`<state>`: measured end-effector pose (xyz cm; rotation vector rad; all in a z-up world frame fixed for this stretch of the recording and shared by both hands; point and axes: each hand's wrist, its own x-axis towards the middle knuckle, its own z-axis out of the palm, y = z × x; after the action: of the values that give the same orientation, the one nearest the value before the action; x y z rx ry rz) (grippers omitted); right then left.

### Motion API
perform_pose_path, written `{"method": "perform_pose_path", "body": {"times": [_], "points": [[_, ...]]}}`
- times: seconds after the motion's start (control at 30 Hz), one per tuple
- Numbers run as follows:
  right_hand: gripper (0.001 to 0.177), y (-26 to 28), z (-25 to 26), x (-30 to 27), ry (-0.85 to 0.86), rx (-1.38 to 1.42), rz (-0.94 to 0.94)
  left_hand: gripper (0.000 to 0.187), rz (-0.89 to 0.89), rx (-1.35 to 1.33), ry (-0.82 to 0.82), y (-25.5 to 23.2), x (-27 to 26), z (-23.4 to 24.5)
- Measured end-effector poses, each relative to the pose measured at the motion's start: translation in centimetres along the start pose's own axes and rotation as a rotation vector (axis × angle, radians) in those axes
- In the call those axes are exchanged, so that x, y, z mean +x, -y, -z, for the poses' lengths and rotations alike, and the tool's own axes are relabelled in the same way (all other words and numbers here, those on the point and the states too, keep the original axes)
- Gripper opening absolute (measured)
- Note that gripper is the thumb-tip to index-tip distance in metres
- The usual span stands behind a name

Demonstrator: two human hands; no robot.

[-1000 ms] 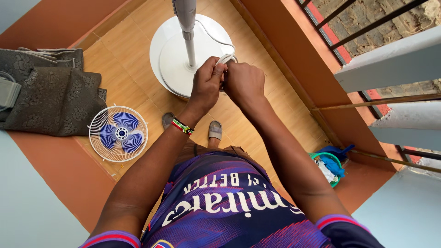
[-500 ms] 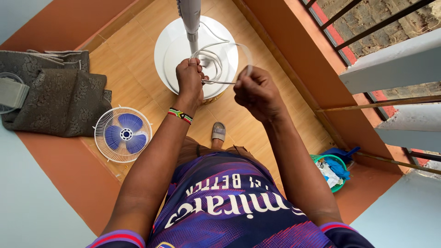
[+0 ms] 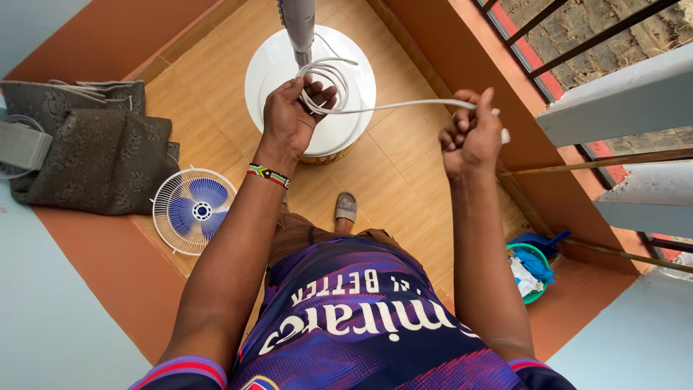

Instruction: The person disassembles a standing electric fan by removing the front grille, the blue fan blades, the central hub cap, and the rear grille. The person then coils the power cord around the fan stand. The fan is not reassembled in this clip.

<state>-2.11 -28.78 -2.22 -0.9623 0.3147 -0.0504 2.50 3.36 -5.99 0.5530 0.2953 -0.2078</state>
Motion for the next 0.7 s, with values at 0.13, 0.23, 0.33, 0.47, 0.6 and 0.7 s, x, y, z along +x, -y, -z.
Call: {"method": "perform_pose_path", "body": {"times": [0.13, 0.23, 0.33, 0.47, 0.6, 0.7], "points": [[0.066, -6.4, 4.4, 2.3, -0.150, 0.044, -0.409, 0.017, -0.003, 0.017, 0.201, -0.8, -1.8, -2.9], [0.048, -10.1, 4.4, 2.2, -0.178, -0.117, -0.544, 0.016, 0.005, 0.074, 0.298, -1.1, -2.8, -4.7], [0.035, -11.3, 1.2, 0.5, -0.067, -0.338, -0.421, 0.020, 0.014, 0.167, 0.358, -1.2, -3.6, -6.3], [0.030, -9.7, -4.3, -1.9, 0.284, -0.596, -0.019, 0.034, -0.056, 0.285, 0.459, -1.3, -4.4, -7.7], [0.020, -7.3, -8.3, -2.5, 0.494, -0.771, 0.265, 0.040, -0.091, 0.292, 0.441, -1.8, -4.7, -8.3], [0.020, -5.2, -9.2, -3.3, 0.354, -1.067, 0.283, 0.040, -0.211, 0.534, 0.361, -2.0, -4.6, -8.4]]}}
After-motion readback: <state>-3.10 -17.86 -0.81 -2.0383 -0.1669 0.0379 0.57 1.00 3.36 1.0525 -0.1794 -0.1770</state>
